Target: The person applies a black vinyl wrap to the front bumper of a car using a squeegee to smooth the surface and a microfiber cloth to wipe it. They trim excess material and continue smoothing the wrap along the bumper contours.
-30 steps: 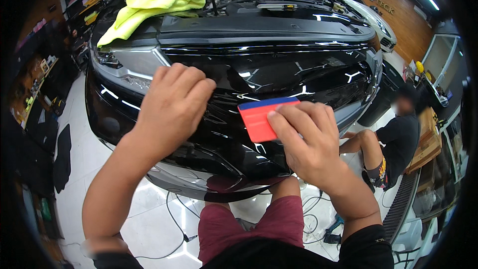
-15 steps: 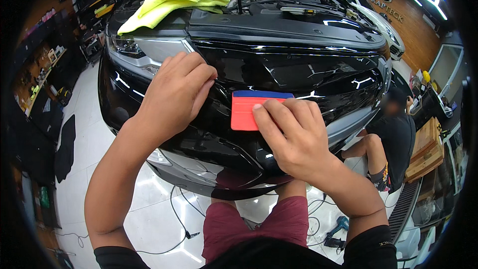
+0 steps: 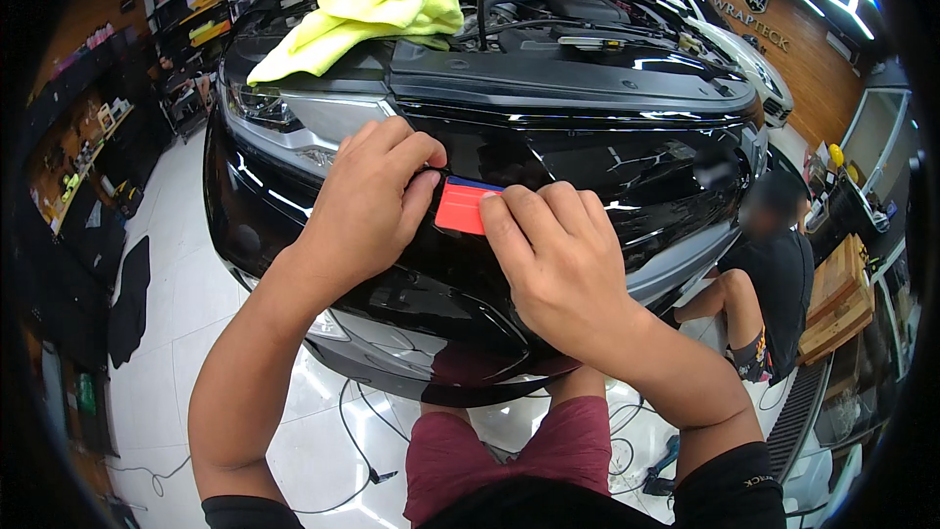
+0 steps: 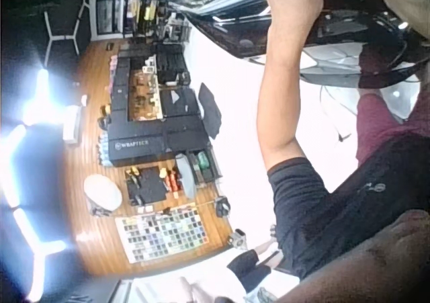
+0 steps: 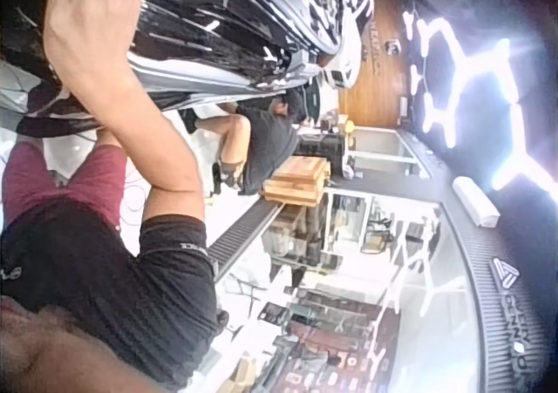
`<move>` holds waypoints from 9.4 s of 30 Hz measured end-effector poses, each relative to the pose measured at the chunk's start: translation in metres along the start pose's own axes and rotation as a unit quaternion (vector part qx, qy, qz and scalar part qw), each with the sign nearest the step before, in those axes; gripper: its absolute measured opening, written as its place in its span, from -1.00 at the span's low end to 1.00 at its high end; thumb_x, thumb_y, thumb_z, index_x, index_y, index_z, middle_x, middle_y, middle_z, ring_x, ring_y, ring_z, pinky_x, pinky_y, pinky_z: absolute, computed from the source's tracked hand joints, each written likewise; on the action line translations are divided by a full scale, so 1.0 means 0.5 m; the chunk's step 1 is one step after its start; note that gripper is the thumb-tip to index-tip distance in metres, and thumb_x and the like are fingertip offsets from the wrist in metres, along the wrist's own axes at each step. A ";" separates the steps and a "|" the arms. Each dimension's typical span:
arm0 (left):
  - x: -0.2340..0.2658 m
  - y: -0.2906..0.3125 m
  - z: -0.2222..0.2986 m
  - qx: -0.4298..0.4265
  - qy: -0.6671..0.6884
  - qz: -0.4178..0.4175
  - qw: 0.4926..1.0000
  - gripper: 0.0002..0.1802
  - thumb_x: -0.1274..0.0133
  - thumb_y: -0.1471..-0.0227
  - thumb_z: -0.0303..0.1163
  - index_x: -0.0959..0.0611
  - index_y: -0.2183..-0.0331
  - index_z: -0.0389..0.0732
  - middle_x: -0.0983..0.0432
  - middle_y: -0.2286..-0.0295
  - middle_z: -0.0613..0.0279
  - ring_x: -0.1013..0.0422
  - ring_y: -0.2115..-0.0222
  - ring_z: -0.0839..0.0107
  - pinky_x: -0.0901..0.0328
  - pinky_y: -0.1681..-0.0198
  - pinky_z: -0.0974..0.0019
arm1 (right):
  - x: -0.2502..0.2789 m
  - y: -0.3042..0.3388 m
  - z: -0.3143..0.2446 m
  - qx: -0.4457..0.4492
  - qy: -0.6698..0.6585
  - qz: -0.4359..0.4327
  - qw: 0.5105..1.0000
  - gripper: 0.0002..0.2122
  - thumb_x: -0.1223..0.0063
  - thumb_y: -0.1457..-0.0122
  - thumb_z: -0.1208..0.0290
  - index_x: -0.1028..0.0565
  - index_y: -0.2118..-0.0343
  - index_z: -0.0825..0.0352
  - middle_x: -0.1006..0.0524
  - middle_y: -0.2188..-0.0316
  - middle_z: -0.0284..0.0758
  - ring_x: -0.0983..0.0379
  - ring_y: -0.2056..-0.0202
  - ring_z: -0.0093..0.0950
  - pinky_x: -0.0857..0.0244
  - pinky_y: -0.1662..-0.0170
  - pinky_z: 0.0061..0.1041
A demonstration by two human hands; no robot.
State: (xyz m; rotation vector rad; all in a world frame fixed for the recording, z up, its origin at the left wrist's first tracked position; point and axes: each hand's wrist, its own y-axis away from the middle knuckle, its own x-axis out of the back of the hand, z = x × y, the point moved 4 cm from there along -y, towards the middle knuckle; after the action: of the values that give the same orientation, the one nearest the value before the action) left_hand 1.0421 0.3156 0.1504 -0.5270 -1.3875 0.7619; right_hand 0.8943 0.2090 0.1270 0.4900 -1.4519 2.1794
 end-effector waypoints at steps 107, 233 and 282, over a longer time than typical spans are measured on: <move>-0.576 -0.369 0.534 0.019 0.201 -0.038 0.979 -0.65 -0.02 -0.23 -0.31 -0.55 0.02 -0.28 -0.51 0.14 0.06 -0.46 0.16 0.23 -0.33 -0.01 0.22 | 0.271 0.979 0.128 -0.693 -0.464 0.213 0.509 -0.65 0.13 -0.05 0.66 -0.46 0.05 0.48 -0.57 0.15 -0.26 -0.50 0.11 -0.48 -0.28 -0.09 -0.48; -0.601 0.281 0.567 0.102 0.549 -0.379 0.738 -0.69 -0.12 -0.18 -0.38 -0.64 0.06 -0.29 -0.60 0.21 0.03 -0.52 0.14 0.15 -0.36 0.01 0.21 | 0.038 0.435 0.333 -0.698 -0.641 0.091 0.307 -0.83 -0.13 -0.25 0.39 -0.36 0.30 0.32 -0.54 0.31 -0.11 -0.27 0.77 -0.58 -0.15 0.74 -0.60; -0.473 0.018 0.401 0.286 0.896 0.127 0.314 -0.67 0.07 -0.31 -0.41 -0.58 0.01 -0.41 -0.36 -0.13 -0.27 -0.21 -0.25 -0.06 0.02 -0.39 -0.06 | 0.022 0.450 0.295 -0.506 -0.818 0.215 0.169 -0.86 0.07 -0.39 0.44 -0.47 0.36 0.19 -0.65 0.28 -0.25 -0.18 0.79 -0.68 0.00 0.66 -0.66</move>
State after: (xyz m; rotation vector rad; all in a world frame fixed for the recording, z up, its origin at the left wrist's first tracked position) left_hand 0.8401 0.1253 0.0117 -0.5664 1.1526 0.3414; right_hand 0.7631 0.0007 0.0179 -1.0929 1.7694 0.5606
